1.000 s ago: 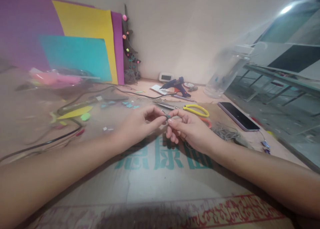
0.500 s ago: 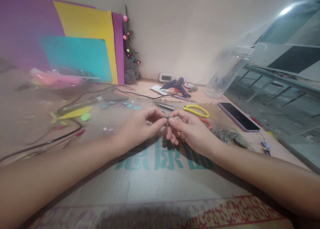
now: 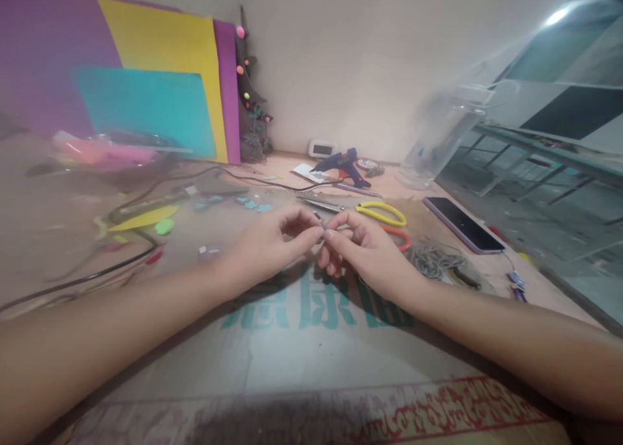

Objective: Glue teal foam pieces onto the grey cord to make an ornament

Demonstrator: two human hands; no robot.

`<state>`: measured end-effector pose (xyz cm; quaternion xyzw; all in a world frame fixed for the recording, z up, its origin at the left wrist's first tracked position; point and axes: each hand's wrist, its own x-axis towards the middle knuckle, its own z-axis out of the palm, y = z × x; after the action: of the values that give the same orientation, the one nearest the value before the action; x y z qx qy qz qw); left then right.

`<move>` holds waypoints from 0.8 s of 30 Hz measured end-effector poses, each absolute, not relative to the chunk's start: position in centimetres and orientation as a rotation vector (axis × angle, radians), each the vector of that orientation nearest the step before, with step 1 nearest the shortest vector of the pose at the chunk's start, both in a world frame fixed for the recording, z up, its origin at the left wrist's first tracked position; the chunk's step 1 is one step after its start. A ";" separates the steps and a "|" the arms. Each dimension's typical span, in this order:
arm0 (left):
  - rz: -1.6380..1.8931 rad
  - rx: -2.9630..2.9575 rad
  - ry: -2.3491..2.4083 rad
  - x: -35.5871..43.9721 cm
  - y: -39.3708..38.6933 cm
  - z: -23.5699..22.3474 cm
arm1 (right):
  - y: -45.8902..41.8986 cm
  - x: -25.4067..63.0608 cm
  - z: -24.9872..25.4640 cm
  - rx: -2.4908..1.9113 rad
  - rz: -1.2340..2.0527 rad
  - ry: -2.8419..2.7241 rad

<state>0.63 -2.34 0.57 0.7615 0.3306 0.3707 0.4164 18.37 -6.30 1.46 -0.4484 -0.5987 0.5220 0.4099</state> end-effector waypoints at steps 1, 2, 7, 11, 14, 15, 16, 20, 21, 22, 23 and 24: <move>0.932 1.920 0.834 0.6 -2.4 0.6 | -6.3 18.4 1.5 -1.128 1.303 -1.521; 0.931 1.921 0.834 0.6 -2.4 0.6 | -6.3 18.4 1.5 -1.125 1.295 -1.531; 0.871 1.869 0.773 0.6 -2.5 0.8 | -6.4 18.4 1.6 -1.124 1.289 -1.546; 0.873 1.891 0.809 0.6 -2.6 0.8 | -6.3 18.4 1.5 -1.117 1.295 -1.549; 0.875 1.935 0.852 0.7 -2.6 1.0 | -6.3 18.4 1.4 -1.110 1.300 -1.542; 0.875 1.954 0.860 0.7 -2.6 1.0 | -6.3 18.4 1.4 -1.112 1.300 -1.539; 0.876 1.974 0.868 0.7 -2.7 1.1 | -6.3 18.4 1.4 -1.114 1.297 -1.536; 0.893 2.022 0.872 0.7 -2.6 1.1 | -6.3 18.4 1.4 -1.114 1.292 -1.534; 0.900 2.026 0.869 0.7 -2.6 1.0 | -6.3 18.4 1.4 -1.115 1.292 -1.536; 0.903 2.027 0.865 0.7 -2.6 1.0 | -6.3 18.4 1.5 -1.118 1.291 -1.537; 0.903 2.022 0.859 0.6 -2.5 1.0 | -6.2 18.4 1.5 -1.120 1.290 -1.539; 0.899 2.010 0.852 0.6 -2.6 1.0 | -6.2 18.4 1.5 -1.120 1.288 -1.540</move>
<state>0.60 -2.55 0.96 0.7873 0.3338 0.3521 0.3805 18.36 -6.24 1.46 -0.4445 -0.6113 0.5114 0.4089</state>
